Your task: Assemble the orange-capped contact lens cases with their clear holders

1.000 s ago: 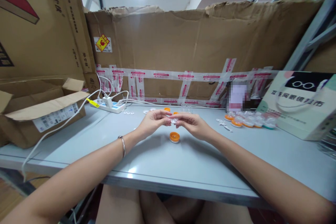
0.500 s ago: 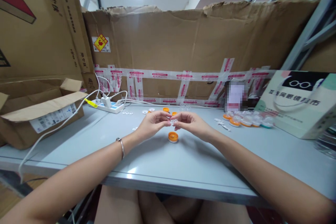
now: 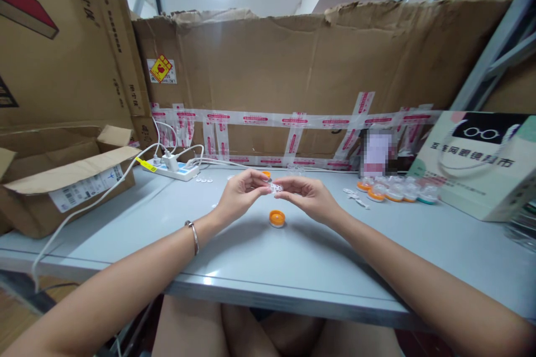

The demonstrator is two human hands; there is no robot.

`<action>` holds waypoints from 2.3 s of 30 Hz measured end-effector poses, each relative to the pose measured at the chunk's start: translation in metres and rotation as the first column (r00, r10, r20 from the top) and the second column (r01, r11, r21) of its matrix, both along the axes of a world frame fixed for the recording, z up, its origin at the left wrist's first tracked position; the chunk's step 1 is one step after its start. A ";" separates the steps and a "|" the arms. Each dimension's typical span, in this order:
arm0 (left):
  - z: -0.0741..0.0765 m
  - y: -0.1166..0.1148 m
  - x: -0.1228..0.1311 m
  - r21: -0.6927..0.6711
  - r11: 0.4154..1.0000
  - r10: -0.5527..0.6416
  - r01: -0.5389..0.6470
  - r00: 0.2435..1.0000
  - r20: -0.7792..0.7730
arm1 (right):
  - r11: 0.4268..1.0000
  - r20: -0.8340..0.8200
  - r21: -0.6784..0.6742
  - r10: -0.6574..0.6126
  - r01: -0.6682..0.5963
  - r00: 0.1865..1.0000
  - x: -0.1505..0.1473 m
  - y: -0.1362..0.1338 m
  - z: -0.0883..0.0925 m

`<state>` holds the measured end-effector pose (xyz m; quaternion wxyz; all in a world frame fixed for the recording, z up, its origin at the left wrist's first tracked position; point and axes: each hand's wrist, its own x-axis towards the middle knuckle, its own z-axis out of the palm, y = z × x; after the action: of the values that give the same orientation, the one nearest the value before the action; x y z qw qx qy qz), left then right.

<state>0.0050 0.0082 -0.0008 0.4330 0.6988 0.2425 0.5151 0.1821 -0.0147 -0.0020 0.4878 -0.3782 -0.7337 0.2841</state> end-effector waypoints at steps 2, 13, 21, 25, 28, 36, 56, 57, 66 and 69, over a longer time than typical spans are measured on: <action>0.000 -0.001 0.000 0.004 1.000 -0.011 0.011 1.000 0.023 | 0.997 0.031 0.057 -0.048 0.046 0.998 0.000 -0.001 0.000; 0.001 -0.006 0.002 0.092 0.994 -0.063 0.057 0.996 0.066 | 0.992 -0.172 -0.092 0.067 -0.083 0.983 -0.005 -0.005 0.005; 0.002 -0.005 0.001 0.118 0.984 -0.139 0.136 0.990 0.023 | 0.989 -0.068 -0.091 0.115 -0.121 0.991 -0.001 -0.010 0.014; 0.003 -0.006 0.000 0.134 0.984 -0.117 0.115 0.993 0.008 | 0.996 -0.002 -0.064 0.056 -0.056 0.998 0.000 -0.011 0.015; 0.004 -0.007 0.000 0.154 0.983 -0.101 0.099 0.995 0.004 | 0.997 0.014 -0.058 0.042 -0.041 0.999 0.002 -0.012 0.016; 0.003 -0.006 -0.001 0.201 0.977 -0.067 0.072 0.997 -0.035 | 0.989 -0.022 -0.139 0.053 -0.055 0.998 0.001 -0.015 0.019; 0.003 -0.007 -0.004 0.447 0.892 0.009 0.073 0.984 -0.178 | 0.844 -0.275 -0.459 0.161 -0.277 0.948 0.003 -0.010 0.014; 0.004 -0.007 -0.005 0.457 0.887 0.029 0.061 0.982 -0.188 | 0.832 -0.279 -0.474 0.168 -0.288 0.945 0.003 -0.010 0.014; 0.003 -0.001 -0.005 0.478 0.879 0.156 -0.004 0.947 -0.279 | 0.772 -0.232 -0.570 0.176 -0.280 0.957 -0.001 -0.006 0.007; 0.000 0.003 -0.005 0.321 0.947 0.111 0.011 0.927 -0.358 | 0.845 -0.088 -0.518 0.101 -0.132 0.991 0.002 0.001 0.004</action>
<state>0.0005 0.0116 -0.0006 0.2481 0.8373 0.2520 0.4169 0.1841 -0.0135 0.0016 0.3694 -0.4431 -0.6361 0.5125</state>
